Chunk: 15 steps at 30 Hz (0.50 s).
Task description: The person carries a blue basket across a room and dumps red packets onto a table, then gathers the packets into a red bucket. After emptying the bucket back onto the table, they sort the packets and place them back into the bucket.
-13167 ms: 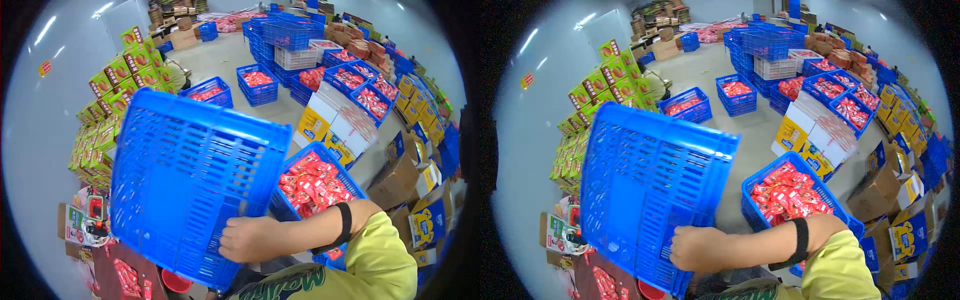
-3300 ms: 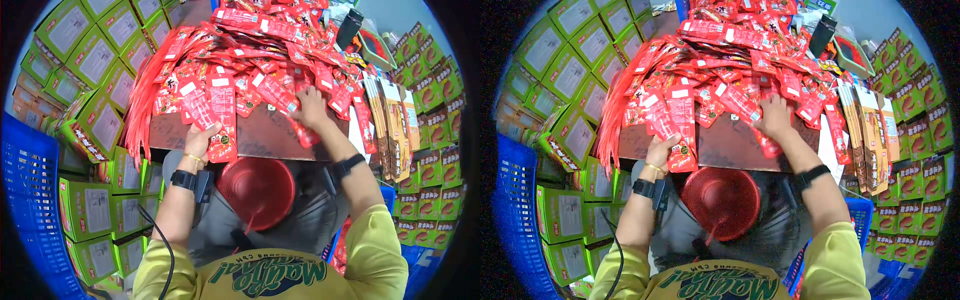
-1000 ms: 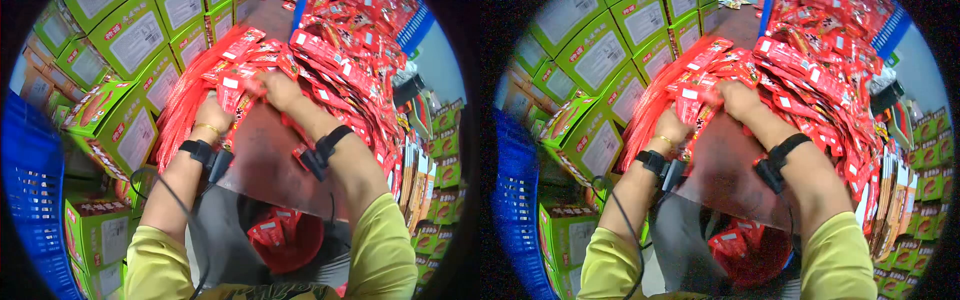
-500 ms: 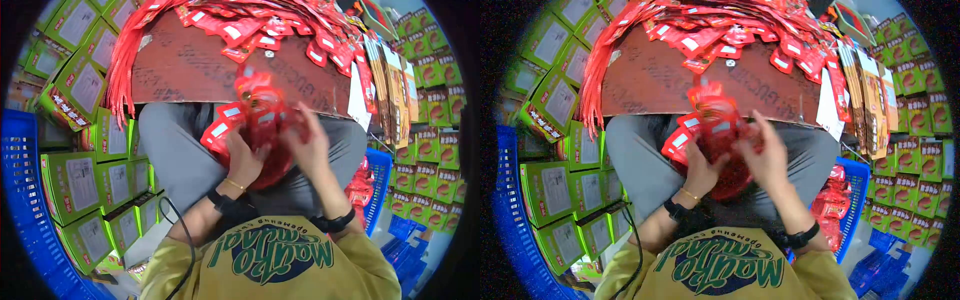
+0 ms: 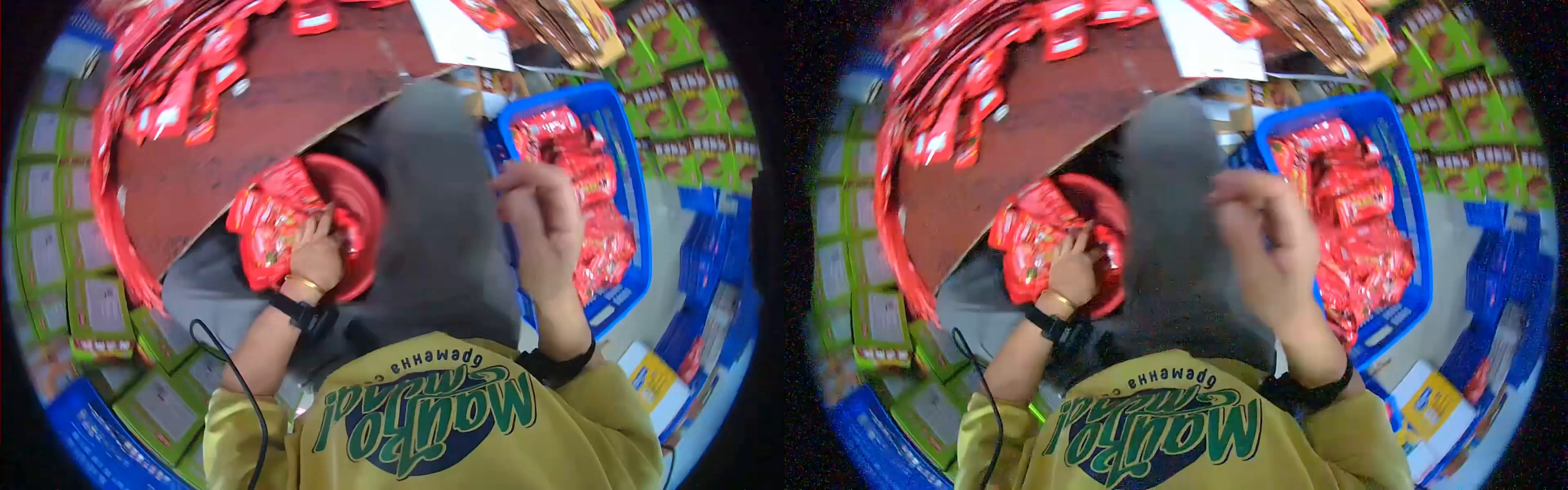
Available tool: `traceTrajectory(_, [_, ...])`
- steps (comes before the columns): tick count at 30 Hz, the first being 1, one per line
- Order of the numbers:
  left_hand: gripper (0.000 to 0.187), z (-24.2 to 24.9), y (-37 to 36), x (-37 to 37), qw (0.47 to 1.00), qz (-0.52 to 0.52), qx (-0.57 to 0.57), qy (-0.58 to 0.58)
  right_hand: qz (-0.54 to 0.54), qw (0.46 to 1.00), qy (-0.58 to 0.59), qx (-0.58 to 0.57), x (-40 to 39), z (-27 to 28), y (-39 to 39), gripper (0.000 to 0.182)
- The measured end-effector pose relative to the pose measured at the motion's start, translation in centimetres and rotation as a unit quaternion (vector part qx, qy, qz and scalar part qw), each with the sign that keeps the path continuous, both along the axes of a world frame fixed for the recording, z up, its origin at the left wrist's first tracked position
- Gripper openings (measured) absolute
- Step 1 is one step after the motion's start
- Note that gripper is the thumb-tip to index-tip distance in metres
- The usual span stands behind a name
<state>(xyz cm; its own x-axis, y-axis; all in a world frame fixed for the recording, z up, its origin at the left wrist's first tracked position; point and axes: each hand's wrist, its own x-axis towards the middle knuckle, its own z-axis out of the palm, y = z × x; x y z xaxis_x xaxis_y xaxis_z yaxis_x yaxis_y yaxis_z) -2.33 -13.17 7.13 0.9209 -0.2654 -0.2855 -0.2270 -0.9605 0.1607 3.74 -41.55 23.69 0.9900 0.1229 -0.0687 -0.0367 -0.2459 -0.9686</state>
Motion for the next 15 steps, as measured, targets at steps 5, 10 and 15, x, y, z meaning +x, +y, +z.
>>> traceTrajectory(5, [0.037, -5.3, 2.6, -0.7, 0.976, 0.007, -0.024, 0.215, -0.048, 0.94, 0.336, 0.033, -1.9, -19.4, -6.3, 0.022])
traceTrajectory(10, [0.031, 2.3, 0.9, 1.4, 0.943, 0.147, -0.225, 0.195, 0.261, 0.861, 0.378, -0.22, -3.4, -43.0, -7.2, 0.03])
traceTrajectory(15, [0.03, 14.0, 3.5, 0.9, 0.63, 0.472, -0.47, 0.399, 0.062, 0.926, 0.128, -0.351, 0.0, -36.6, -3.0, 0.045])
